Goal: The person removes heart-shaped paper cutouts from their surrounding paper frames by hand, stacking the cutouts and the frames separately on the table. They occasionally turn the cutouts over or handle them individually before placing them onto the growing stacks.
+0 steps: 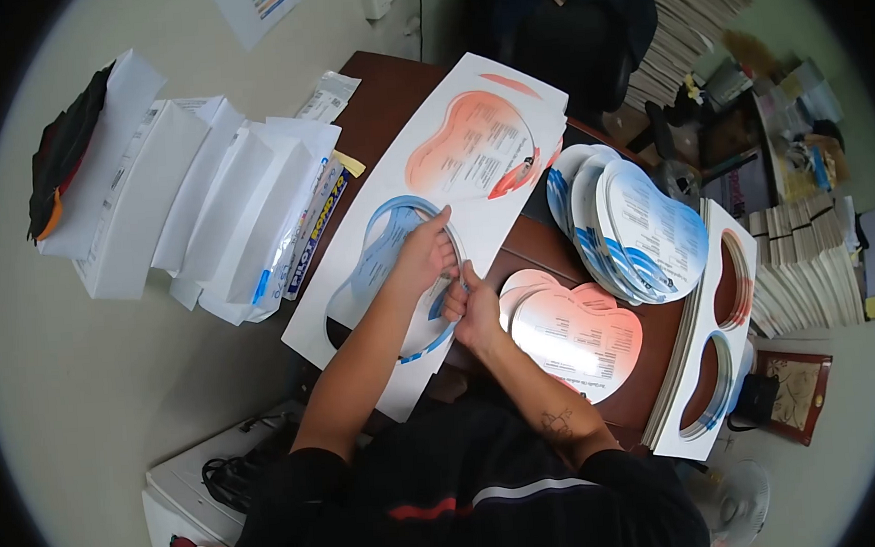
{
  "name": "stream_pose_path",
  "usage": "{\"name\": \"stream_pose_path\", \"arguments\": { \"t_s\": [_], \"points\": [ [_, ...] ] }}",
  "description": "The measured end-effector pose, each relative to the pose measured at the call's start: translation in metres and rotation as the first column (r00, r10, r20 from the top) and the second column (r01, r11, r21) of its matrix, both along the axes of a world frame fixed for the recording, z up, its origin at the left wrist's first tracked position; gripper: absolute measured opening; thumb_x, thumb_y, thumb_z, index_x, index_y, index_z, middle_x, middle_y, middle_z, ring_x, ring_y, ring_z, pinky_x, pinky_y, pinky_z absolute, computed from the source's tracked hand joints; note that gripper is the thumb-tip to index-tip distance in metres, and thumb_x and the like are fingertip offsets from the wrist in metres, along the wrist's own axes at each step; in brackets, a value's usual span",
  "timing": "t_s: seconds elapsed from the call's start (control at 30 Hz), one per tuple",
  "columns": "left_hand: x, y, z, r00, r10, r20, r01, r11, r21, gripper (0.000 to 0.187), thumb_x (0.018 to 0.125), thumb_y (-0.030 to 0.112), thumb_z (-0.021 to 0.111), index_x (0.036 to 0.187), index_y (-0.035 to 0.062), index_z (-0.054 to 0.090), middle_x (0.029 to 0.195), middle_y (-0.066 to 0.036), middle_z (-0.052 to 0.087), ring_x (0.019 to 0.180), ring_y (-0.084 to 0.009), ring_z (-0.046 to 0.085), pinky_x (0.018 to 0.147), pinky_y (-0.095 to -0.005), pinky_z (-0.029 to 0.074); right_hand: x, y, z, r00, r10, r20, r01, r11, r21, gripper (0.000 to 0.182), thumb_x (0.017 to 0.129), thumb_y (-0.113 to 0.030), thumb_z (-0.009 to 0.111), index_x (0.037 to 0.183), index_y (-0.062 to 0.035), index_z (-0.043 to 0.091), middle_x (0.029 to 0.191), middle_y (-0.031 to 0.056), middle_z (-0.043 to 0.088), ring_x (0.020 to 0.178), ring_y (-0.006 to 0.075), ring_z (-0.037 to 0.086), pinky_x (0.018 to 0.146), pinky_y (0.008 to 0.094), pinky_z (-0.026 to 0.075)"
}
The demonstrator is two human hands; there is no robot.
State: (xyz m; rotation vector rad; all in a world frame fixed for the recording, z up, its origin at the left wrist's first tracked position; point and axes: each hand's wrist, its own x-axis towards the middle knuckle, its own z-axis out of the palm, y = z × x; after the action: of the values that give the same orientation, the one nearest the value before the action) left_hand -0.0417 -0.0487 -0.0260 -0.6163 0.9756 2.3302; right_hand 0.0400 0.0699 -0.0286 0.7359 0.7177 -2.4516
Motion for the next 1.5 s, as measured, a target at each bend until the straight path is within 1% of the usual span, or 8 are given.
{"name": "stream_pose_path", "arguments": {
  "t_s": [0.2, 0.43, 0.67, 0.77, 0.97, 1.07, 1.23, 1.5],
  "points": [
    [-0.026, 0.023, -0.005, 0.976, 0.217, 0.021, -0.218, 0.965, 0.143, 0.042, 0.100, 0.025, 0.054, 0.129, -0.0033, 0.048, 0.123, -0.018, 0.061, 0.113, -0.0295, 0.059, 0.100, -0.0432, 0.045, 0.008, 0.001, 0.010, 0.999, -0.011, -0.050, 0.013, 0.998, 0.056, 0.029, 0.102, -0.035, 0.048, 0.094, -0.0073, 0.053, 0.057, -0.0016, 0.036, 0.045, 0.0103, 0.029, 0.043, 0.0269, 0.026],
    [-0.032, 0.029, -0.015, 0.987, 0.162, -0.012, -0.162, 0.978, -0.134, 0.041, 0.100, 0.026, 0.054, 0.126, -0.0049, 0.052, 0.120, -0.019, 0.062, 0.106, -0.0297, 0.063, 0.090, -0.0405, 0.052, 0.010, -0.001, 0.027, 0.986, 0.084, -0.146, -0.034, 0.948, 0.318, 0.025, 0.103, -0.031, 0.047, 0.097, -0.0073, 0.053, 0.057, -0.0015, 0.038, 0.047, 0.0120, 0.036, 0.047, 0.0270, 0.033],
    [-0.029, 0.020, 0.011, 0.988, 0.156, -0.004, -0.156, 0.988, -0.020, 0.047, 0.100, 0.030, 0.052, 0.131, -0.0057, 0.048, 0.125, -0.021, 0.059, 0.112, -0.0304, 0.061, 0.095, -0.0425, 0.051, -0.026, 0.041, 0.022, 0.980, 0.028, -0.197, 0.029, 0.959, 0.281, 0.062, 0.093, -0.064, 0.044, 0.111, -0.0060, 0.054, 0.095, 0.0064, 0.061, 0.076, 0.0171, 0.060, 0.063, 0.0325, 0.052],
    [-0.029, 0.010, 0.020, 0.988, 0.156, -0.004, -0.155, 0.985, 0.080, 0.047, 0.102, 0.030, 0.049, 0.132, -0.0054, 0.046, 0.127, -0.021, 0.058, 0.113, -0.0309, 0.060, 0.096, -0.0419, 0.050, -0.074, 0.074, 0.006, 0.949, -0.149, -0.277, 0.219, 0.946, 0.239, 0.039, 0.097, -0.030, 0.053, 0.125, -0.0039, 0.049, 0.109, 0.0075, 0.059, 0.093, 0.0188, 0.059, 0.077, 0.0341, 0.052],
    [-0.028, 0.001, 0.039, 0.987, 0.157, -0.012, -0.157, 0.986, 0.048, 0.051, 0.100, 0.031, 0.053, 0.136, -0.0045, 0.044, 0.130, -0.023, 0.056, 0.115, -0.0322, 0.059, 0.099, -0.0423, 0.048, -0.128, 0.071, -0.002, 0.796, 0.119, -0.594, 0.187, 0.884, 0.427, 0.061, 0.081, 0.003, 0.064, 0.137, 0.0008, 0.042, 0.130, 0.0124, 0.057, 0.115, 0.0192, 0.058, 0.091, 0.0315, 0.051],
    [-0.023, -0.004, 0.029, 0.989, 0.148, -0.025, -0.146, 0.987, 0.068, 0.052, 0.098, 0.030, 0.055, 0.135, -0.0045, 0.045, 0.129, -0.023, 0.057, 0.114, -0.0314, 0.060, 0.097, -0.0407, 0.050, -0.137, 0.062, 0.002, 0.710, 0.142, -0.689, 0.144, 0.930, 0.339, 0.071, 0.078, 0.006, 0.069, 0.141, 0.0017, 0.037, 0.138, 0.0148, 0.048, 0.110, 0.0210, 0.061, 0.088, 0.0302, 0.051],
    [-0.011, -0.002, 0.042, 0.989, 0.144, 0.010, -0.145, 0.986, 0.077, 0.047, 0.099, 0.024, 0.054, 0.135, -0.0043, 0.045, 0.131, -0.020, 0.056, 0.118, -0.0291, 0.057, 0.100, -0.0376, 0.047, -0.132, 0.056, -0.016, 0.741, 0.126, -0.659, 0.255, 0.855, 0.451, 0.052, 0.082, 0.002, 0.066, 0.130, 0.0005, 0.046, 0.104, 0.0101, 0.068, 0.085, 0.0141, 0.068, 0.068, 0.0227, 0.054],
    [-0.001, -0.002, 0.036, 0.994, 0.110, 0.016, -0.111, 0.991, 0.077, 0.047, 0.099, 0.021, 0.054, 0.136, -0.0044, 0.043, 0.133, -0.019, 0.055, 0.120, -0.0297, 0.056, 0.102, -0.0394, 0.045, -0.123, 0.043, -0.028, 0.849, -0.027, -0.528, 0.315, 0.828, 0.464, 0.035, 0.084, -0.004, 0.066, 0.118, 0.0002, 0.059, 0.106, 0.0103, 0.068, 0.091, 0.0168, 0.066, 0.079, 0.0281, 0.053]
  ]
}}
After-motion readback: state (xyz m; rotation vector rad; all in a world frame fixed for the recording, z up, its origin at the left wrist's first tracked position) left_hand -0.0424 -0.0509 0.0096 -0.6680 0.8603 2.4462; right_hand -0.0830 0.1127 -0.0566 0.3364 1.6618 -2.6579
